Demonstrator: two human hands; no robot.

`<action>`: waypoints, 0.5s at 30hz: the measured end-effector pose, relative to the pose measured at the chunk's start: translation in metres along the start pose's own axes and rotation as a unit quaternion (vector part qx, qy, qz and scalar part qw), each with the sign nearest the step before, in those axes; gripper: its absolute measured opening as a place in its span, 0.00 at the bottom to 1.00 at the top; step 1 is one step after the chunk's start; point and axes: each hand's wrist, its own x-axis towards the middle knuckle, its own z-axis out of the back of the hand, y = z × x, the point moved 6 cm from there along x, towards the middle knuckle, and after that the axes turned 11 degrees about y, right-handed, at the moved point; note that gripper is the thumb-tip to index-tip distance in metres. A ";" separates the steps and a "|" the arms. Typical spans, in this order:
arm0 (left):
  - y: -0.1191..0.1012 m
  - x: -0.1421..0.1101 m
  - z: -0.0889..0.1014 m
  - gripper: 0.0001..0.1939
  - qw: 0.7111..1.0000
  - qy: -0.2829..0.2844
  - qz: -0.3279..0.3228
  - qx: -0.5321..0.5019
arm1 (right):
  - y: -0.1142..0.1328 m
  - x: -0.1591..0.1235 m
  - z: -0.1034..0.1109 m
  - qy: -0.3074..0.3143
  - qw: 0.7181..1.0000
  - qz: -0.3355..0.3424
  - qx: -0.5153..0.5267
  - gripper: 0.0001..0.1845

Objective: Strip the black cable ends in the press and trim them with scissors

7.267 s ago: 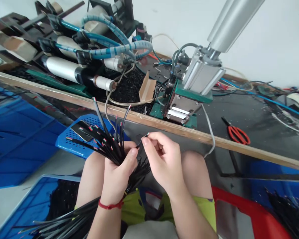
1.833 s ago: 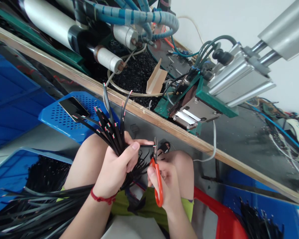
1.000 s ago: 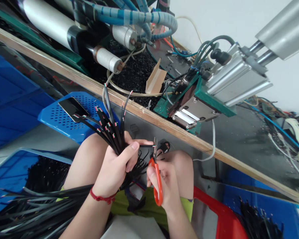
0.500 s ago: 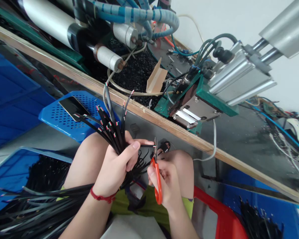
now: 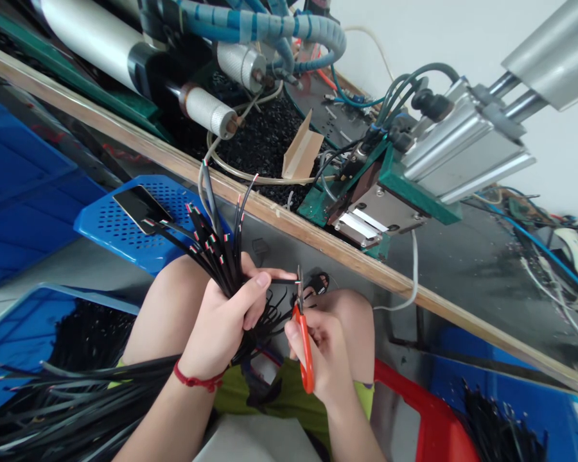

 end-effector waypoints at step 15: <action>0.000 0.001 -0.001 0.17 1.000 -0.002 0.001 0.007 | 0.000 -0.001 0.001 -0.003 1.000 -0.024 -0.013 0.40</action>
